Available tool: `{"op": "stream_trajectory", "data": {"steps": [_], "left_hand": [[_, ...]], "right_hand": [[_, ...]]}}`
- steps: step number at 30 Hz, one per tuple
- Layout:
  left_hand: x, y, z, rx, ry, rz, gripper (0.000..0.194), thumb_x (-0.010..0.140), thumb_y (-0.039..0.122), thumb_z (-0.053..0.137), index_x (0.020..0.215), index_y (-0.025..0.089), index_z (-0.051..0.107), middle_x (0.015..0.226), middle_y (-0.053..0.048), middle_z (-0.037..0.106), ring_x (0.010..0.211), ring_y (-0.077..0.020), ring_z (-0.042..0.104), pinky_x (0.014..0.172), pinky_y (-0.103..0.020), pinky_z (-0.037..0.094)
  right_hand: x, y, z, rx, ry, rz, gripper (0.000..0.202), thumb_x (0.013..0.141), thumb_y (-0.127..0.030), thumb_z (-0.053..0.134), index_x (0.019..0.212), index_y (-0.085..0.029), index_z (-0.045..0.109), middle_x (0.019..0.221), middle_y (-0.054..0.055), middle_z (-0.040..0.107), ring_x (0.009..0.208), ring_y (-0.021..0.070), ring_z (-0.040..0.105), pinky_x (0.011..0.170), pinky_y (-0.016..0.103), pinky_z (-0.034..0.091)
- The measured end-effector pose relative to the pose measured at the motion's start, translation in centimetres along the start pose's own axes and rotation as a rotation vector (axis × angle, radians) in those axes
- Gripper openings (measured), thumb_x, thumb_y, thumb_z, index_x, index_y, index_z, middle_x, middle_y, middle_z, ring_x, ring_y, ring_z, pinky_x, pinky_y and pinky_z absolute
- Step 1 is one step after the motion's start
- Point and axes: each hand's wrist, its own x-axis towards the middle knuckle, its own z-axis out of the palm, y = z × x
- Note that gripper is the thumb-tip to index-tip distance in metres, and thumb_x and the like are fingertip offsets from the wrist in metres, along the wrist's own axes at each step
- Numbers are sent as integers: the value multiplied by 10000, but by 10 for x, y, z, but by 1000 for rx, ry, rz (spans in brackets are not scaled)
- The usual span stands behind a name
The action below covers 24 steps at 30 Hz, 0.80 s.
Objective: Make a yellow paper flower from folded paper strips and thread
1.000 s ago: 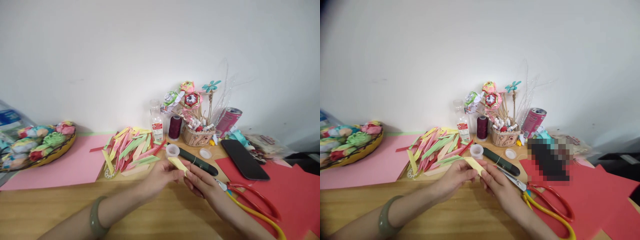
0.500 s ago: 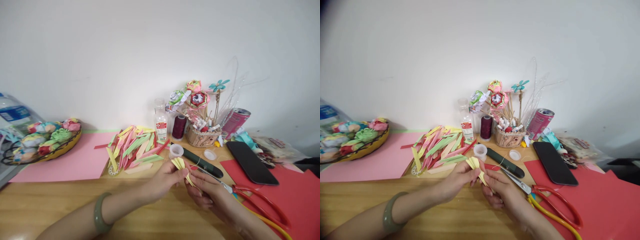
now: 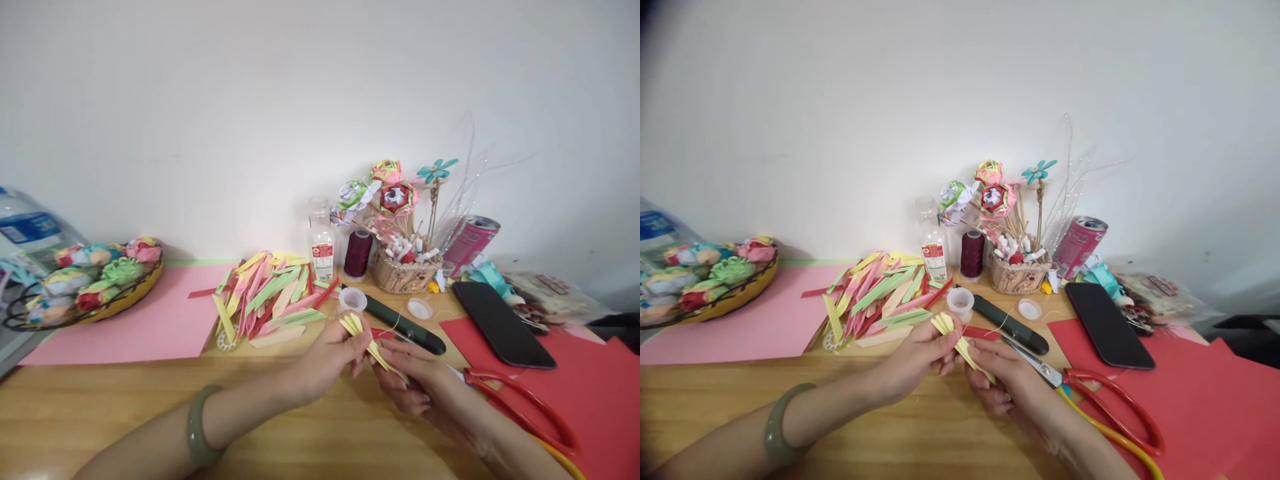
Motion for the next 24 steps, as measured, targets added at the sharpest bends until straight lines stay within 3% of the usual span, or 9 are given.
{"op": "stream_trajectory", "data": {"steps": [3, 5, 7, 10, 12, 15, 18, 21, 24], "left_hand": [[0, 8, -3, 96, -14, -9, 259, 768, 411, 554, 734, 169, 467, 599, 50, 415, 524, -75, 392, 523, -213, 316], [0, 18, -7, 217, 8, 15, 149, 749, 301, 580, 760, 165, 523, 696, 19, 489, 650, -100, 463, 603, -218, 355], [0, 26, -10, 339, 52, 107, 101, 767, 255, 550, 809, 165, 564, 838, -19, 549, 813, -138, 514, 718, -241, 392], [0, 29, -12, 719, 60, 251, 211, 848, 267, 448, 960, 159, 591, 1012, -78, 585, 978, -191, 522, 871, -316, 386], [0, 23, -10, 1080, -31, 280, 300, 872, 278, 415, 1098, 138, 556, 1091, -124, 589, 1056, -242, 504, 945, -389, 344], [-2, 15, -4, 1450, -174, 224, 374, 875, 229, 397, 1216, 92, 466, 1094, -181, 597, 1060, -298, 518, 909, -440, 375], [-5, 15, 2, 1601, -233, 123, 341, 841, 81, 325, 1127, 69, 511, 1019, -193, 617, 979, -301, 557, 764, -398, 454], [-5, 21, 4, 1633, -216, 36, 318, 787, 13, 304, 976, 75, 552, 961, -175, 615, 907, -280, 570, 726, -378, 451], [-4, 24, -1, 1439, -187, -25, 231, 813, 86, 331, 898, 121, 543, 863, -104, 606, 788, -217, 562, 701, -341, 433]], "right_hand": [[-2, 1, 0, -326, 150, -177, 311, 828, -478, 481, 720, -187, 465, 576, -62, 361, 445, 58, 274, 399, 172, 207], [-5, 3, -1, -669, 268, -337, 274, 877, -434, 410, 728, -205, 438, 647, -26, 457, 563, 105, 436, 504, 213, 348], [-6, 8, -4, -1049, 377, -438, 224, 915, -349, 335, 763, -217, 431, 692, -4, 517, 627, 144, 502, 569, 262, 391], [-4, 14, -9, -1532, 454, -557, 204, 917, -227, 278, 792, -209, 438, 660, 12, 541, 561, 170, 519, 498, 270, 376], [-2, 16, -10, -1714, 430, -664, 207, 902, -174, 270, 809, -191, 455, 685, 38, 563, 575, 183, 546, 478, 266, 381], [0, 15, -9, -1783, 394, -748, 224, 894, -150, 263, 810, -176, 468, 694, 54, 578, 589, 186, 569, 485, 266, 411], [0, 12, -7, -1755, 357, -753, 243, 902, -171, 256, 821, -176, 485, 674, 47, 579, 557, 181, 564, 469, 263, 414], [0, 9, -8, -1618, 349, -673, 216, 914, -226, 297, 863, -193, 504, 713, 44, 607, 607, 189, 593, 514, 278, 442], [0, 4, -13, -1260, 454, -567, 197, 884, -326, 420, 1026, -206, 483, 804, 49, 642, 721, 204, 627, 580, 288, 468]]}}
